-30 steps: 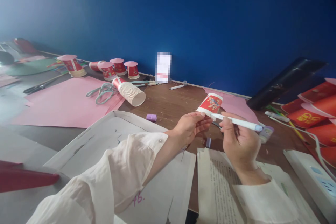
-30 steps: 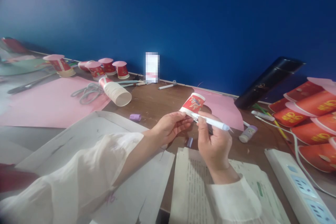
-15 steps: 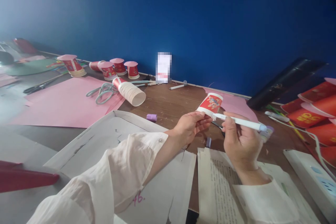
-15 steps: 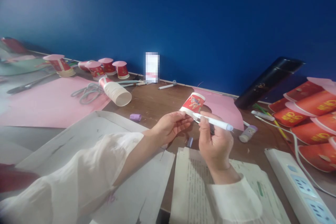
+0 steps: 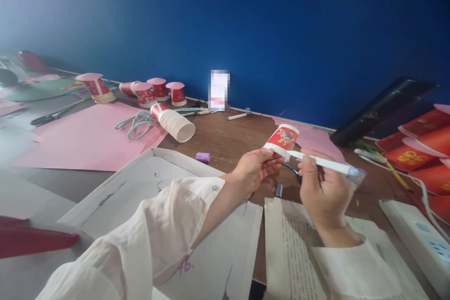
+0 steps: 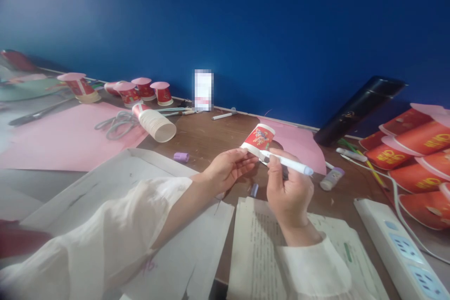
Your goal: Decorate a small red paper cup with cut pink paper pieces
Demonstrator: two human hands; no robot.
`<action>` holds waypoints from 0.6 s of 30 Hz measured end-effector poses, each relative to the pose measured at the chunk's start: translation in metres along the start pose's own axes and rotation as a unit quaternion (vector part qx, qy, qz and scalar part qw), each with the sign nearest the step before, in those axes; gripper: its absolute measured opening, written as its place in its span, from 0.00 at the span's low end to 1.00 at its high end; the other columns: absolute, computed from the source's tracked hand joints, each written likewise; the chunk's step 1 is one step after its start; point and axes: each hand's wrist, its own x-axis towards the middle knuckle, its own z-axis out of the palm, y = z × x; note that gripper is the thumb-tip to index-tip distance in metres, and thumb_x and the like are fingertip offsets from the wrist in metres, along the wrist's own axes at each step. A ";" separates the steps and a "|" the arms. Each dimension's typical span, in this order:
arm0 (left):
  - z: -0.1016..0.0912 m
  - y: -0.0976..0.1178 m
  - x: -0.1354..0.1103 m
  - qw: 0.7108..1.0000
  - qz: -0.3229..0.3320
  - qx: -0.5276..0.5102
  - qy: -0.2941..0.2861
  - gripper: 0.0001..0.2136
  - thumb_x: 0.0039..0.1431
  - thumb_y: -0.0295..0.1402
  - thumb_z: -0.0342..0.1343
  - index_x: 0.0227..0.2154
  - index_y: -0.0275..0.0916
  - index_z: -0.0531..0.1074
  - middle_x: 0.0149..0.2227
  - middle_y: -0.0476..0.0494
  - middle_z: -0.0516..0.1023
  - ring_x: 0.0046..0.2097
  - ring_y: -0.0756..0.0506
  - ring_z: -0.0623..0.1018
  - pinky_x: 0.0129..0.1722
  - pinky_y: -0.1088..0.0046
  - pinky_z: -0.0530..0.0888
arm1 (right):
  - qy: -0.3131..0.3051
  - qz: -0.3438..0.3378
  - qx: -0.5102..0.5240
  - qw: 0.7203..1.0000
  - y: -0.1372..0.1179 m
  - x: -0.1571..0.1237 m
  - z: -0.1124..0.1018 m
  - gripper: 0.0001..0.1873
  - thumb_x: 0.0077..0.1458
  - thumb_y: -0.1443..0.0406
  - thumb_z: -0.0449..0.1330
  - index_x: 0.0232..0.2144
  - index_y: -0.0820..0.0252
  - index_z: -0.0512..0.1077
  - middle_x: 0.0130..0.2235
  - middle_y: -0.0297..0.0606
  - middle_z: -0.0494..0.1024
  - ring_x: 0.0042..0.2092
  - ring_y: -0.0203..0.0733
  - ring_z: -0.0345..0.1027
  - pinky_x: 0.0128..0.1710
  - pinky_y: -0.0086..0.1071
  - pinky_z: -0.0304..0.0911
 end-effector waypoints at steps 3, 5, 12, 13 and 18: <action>0.000 0.000 0.000 1.000 -0.001 0.001 0.003 0.10 0.64 0.23 0.52 0.30 0.29 0.77 0.32 0.37 0.81 0.35 0.49 0.81 0.44 0.72 0.78 | -0.002 -0.002 0.005 1.000 0.000 0.000 0.000 0.19 0.66 0.54 0.55 0.43 0.61 0.79 0.27 0.40 0.80 0.29 0.44 0.75 0.33 0.36 0.66; 0.000 0.000 0.000 1.000 0.000 0.000 0.002 0.10 0.64 0.23 0.52 0.30 0.29 0.77 0.32 0.37 0.81 0.35 0.49 0.81 0.44 0.73 0.78 | -0.008 -0.001 0.008 1.000 0.001 -0.001 0.000 0.19 0.65 0.54 0.55 0.42 0.60 0.80 0.28 0.40 0.80 0.29 0.43 0.75 0.34 0.36 0.66; -0.002 -0.001 0.001 1.000 0.006 -0.008 -0.011 0.09 0.64 0.23 0.53 0.32 0.30 0.77 0.33 0.38 0.81 0.36 0.49 0.81 0.45 0.73 0.77 | 0.006 0.012 0.024 1.000 -0.004 0.000 0.000 0.16 0.65 0.56 0.56 0.42 0.60 0.79 0.26 0.37 0.78 0.26 0.40 0.72 0.30 0.35 0.66; -0.002 -0.001 0.001 1.000 0.008 -0.009 -0.014 0.09 0.65 0.23 0.53 0.31 0.30 0.76 0.33 0.38 0.81 0.36 0.49 0.81 0.46 0.72 0.77 | 0.007 0.012 0.045 0.999 -0.007 0.001 0.000 0.16 0.66 0.56 0.56 0.42 0.60 0.78 0.26 0.36 0.77 0.25 0.38 0.71 0.29 0.34 0.65; 0.001 -0.001 -0.003 0.999 0.027 -0.010 -0.015 0.08 0.65 0.23 0.54 0.31 0.30 0.76 0.34 0.39 0.81 0.37 0.50 0.80 0.50 0.70 0.75 | 0.040 0.064 0.184 0.980 -0.007 0.008 0.002 0.12 0.65 0.57 0.57 0.42 0.59 0.73 0.32 0.35 0.79 0.26 0.35 0.72 0.29 0.32 0.69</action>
